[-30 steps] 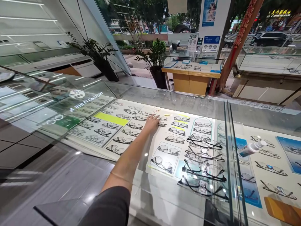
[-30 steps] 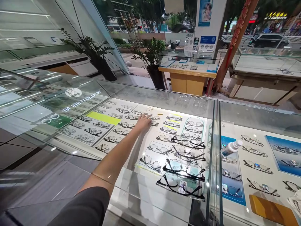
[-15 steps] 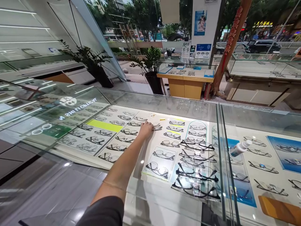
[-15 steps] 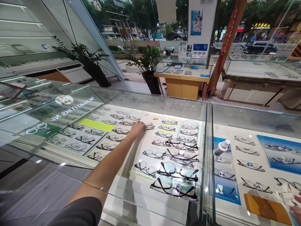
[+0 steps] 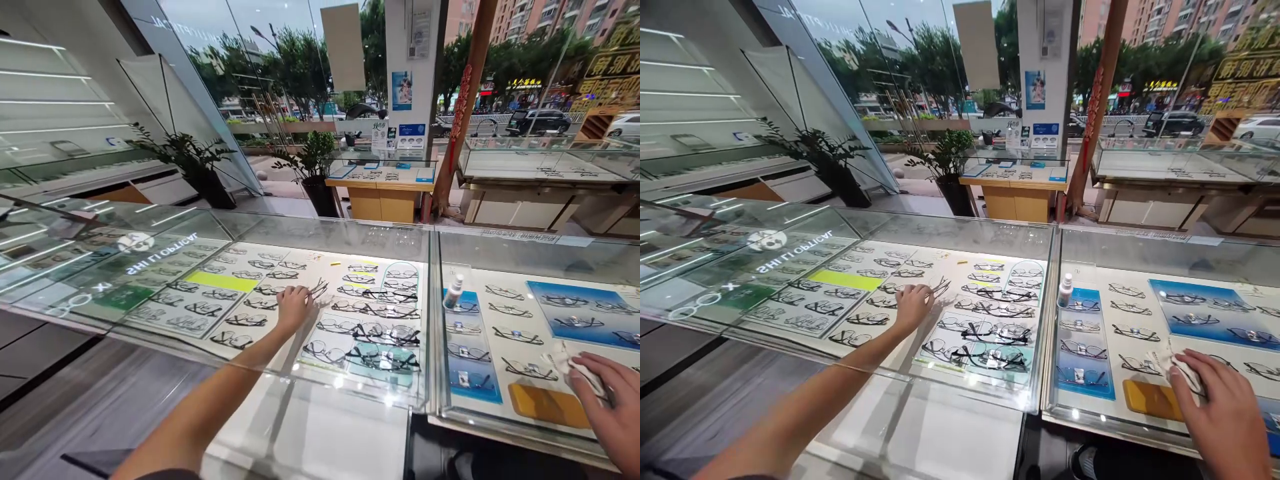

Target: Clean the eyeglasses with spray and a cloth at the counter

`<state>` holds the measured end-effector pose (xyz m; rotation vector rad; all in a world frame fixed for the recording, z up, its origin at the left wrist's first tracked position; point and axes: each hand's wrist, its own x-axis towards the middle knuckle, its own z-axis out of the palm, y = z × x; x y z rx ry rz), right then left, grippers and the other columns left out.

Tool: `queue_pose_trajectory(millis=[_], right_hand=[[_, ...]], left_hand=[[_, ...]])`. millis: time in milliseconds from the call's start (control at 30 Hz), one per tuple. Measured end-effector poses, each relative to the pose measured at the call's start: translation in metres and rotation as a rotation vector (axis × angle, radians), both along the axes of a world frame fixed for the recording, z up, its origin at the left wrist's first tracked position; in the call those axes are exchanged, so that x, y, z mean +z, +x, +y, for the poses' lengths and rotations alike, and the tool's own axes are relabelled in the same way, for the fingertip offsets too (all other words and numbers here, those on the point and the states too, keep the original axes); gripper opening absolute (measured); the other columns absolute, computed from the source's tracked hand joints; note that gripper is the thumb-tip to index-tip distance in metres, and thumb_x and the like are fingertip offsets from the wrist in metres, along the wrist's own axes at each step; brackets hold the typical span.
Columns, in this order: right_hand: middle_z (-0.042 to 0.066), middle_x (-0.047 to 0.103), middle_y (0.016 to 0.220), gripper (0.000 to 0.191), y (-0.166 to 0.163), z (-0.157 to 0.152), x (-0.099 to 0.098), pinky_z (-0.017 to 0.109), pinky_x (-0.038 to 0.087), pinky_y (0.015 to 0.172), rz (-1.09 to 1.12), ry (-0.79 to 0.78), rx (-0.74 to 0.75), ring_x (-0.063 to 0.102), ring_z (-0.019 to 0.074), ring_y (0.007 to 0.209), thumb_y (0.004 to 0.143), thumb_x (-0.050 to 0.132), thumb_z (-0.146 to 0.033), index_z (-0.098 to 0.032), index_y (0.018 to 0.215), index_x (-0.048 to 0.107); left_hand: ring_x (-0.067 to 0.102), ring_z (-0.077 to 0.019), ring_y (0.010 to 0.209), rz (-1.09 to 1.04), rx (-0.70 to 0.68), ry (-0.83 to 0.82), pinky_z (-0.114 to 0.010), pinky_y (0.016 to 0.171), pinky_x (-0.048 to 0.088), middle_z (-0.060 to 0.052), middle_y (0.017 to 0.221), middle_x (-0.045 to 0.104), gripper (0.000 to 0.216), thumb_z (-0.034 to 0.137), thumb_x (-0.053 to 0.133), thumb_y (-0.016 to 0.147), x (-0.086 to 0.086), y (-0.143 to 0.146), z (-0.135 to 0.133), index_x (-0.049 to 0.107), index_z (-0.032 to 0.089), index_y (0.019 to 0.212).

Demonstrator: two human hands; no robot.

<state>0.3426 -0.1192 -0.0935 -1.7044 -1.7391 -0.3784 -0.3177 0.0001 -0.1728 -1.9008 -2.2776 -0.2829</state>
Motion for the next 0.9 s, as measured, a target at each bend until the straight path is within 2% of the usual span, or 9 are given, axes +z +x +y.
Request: queue_pose_trajectory(millis=[133, 200, 300, 433, 567, 667, 767, 833, 900], right_hand=[[0.012, 0.078, 0.101, 0.040, -0.014, -0.001, 0.005, 0.051, 0.054, 0.083, -0.079, 0.101, 0.094, 0.070, 0.0336, 0.093, 0.098, 0.045, -0.057, -0.025, 0.098, 0.069], [0.012, 0.077, 0.102, 0.036, -0.016, 0.001, 0.003, 0.050, 0.053, 0.086, -0.081, 0.111, 0.108, 0.069, 0.0332, 0.097, 0.100, 0.046, -0.053, -0.024, 0.100, 0.068], [0.011, 0.076, 0.103, 0.033, -0.018, 0.006, 0.000, 0.048, 0.052, 0.090, -0.081, 0.110, 0.123, 0.069, 0.0322, 0.099, 0.100, 0.047, -0.050, -0.024, 0.101, 0.067], [0.011, 0.076, 0.104, 0.033, -0.017, 0.010, -0.002, 0.048, 0.051, 0.093, -0.083, 0.091, 0.132, 0.068, 0.0326, 0.102, 0.100, 0.047, -0.049, -0.023, 0.102, 0.068], [0.013, 0.076, 0.105, 0.034, -0.016, 0.013, -0.004, 0.050, 0.051, 0.094, -0.069, 0.072, 0.141, 0.067, 0.0338, 0.103, 0.099, 0.048, -0.049, -0.022, 0.101, 0.069], [0.013, 0.076, 0.105, 0.034, -0.017, 0.015, -0.005, 0.051, 0.050, 0.096, -0.028, 0.055, 0.142, 0.067, 0.0346, 0.103, 0.096, 0.050, -0.049, -0.022, 0.099, 0.070], [0.013, 0.075, 0.105, 0.031, -0.017, 0.016, -0.005, 0.053, 0.049, 0.098, 0.021, 0.025, 0.133, 0.067, 0.0354, 0.105, 0.094, 0.052, -0.048, -0.023, 0.098, 0.070], [0.013, 0.075, 0.105, 0.029, -0.018, 0.017, -0.005, 0.053, 0.048, 0.099, 0.048, 0.006, 0.133, 0.066, 0.0354, 0.106, 0.092, 0.054, -0.046, -0.023, 0.098, 0.070], [0.013, 0.074, 0.106, 0.028, -0.018, 0.017, -0.004, 0.053, 0.047, 0.100, 0.068, -0.006, 0.130, 0.065, 0.0352, 0.107, 0.091, 0.054, -0.046, -0.023, 0.097, 0.070]], left_hand=[[0.059, -0.0351, 0.110, 0.002, -0.124, -0.063, -0.049, 0.093, 0.037, -0.014, 0.111, 0.077, 0.028, 0.028, 0.048, 0.096, 0.017, -0.001, -0.044, 0.074, 0.020, 0.090], [0.061, -0.0337, 0.108, 0.007, -0.189, -0.184, -0.046, 0.091, 0.038, -0.011, 0.106, 0.079, 0.023, 0.026, 0.053, 0.093, 0.026, -0.003, -0.067, 0.074, 0.021, 0.086], [0.062, -0.0336, 0.109, 0.036, -0.205, -0.416, -0.044, 0.088, 0.038, -0.009, 0.103, 0.079, 0.016, 0.022, 0.058, 0.089, 0.038, 0.000, -0.101, 0.074, 0.022, 0.084], [0.062, -0.0308, 0.107, 0.014, -0.310, -0.518, -0.042, 0.089, 0.038, -0.008, 0.103, 0.078, 0.019, 0.020, 0.055, 0.092, 0.060, 0.019, -0.144, 0.074, 0.022, 0.088], [0.061, -0.0279, 0.102, -0.092, -0.411, -0.583, -0.041, 0.090, 0.039, -0.008, 0.099, 0.077, 0.020, 0.021, 0.055, 0.093, 0.091, 0.046, -0.178, 0.074, 0.022, 0.087], [0.060, -0.0267, 0.101, -0.193, -0.487, -0.678, -0.039, 0.091, 0.040, -0.007, 0.096, 0.075, 0.018, 0.020, 0.057, 0.091, 0.125, 0.068, -0.196, 0.072, 0.023, 0.082], [0.060, -0.0251, 0.096, -0.252, -0.547, -0.727, -0.038, 0.093, 0.041, -0.005, 0.092, 0.074, 0.022, 0.030, 0.055, 0.096, 0.171, 0.092, -0.202, 0.070, 0.025, 0.080], [0.060, -0.0252, 0.095, -0.275, -0.595, -0.654, -0.037, 0.094, 0.042, -0.005, 0.090, 0.073, 0.024, 0.038, 0.055, 0.098, 0.206, 0.108, -0.195, 0.070, 0.027, 0.083], [0.059, -0.0258, 0.094, -0.254, -0.643, -0.560, -0.037, 0.095, 0.042, -0.005, 0.090, 0.073, 0.027, 0.044, 0.055, 0.097, 0.238, 0.123, -0.176, 0.071, 0.028, 0.083]])
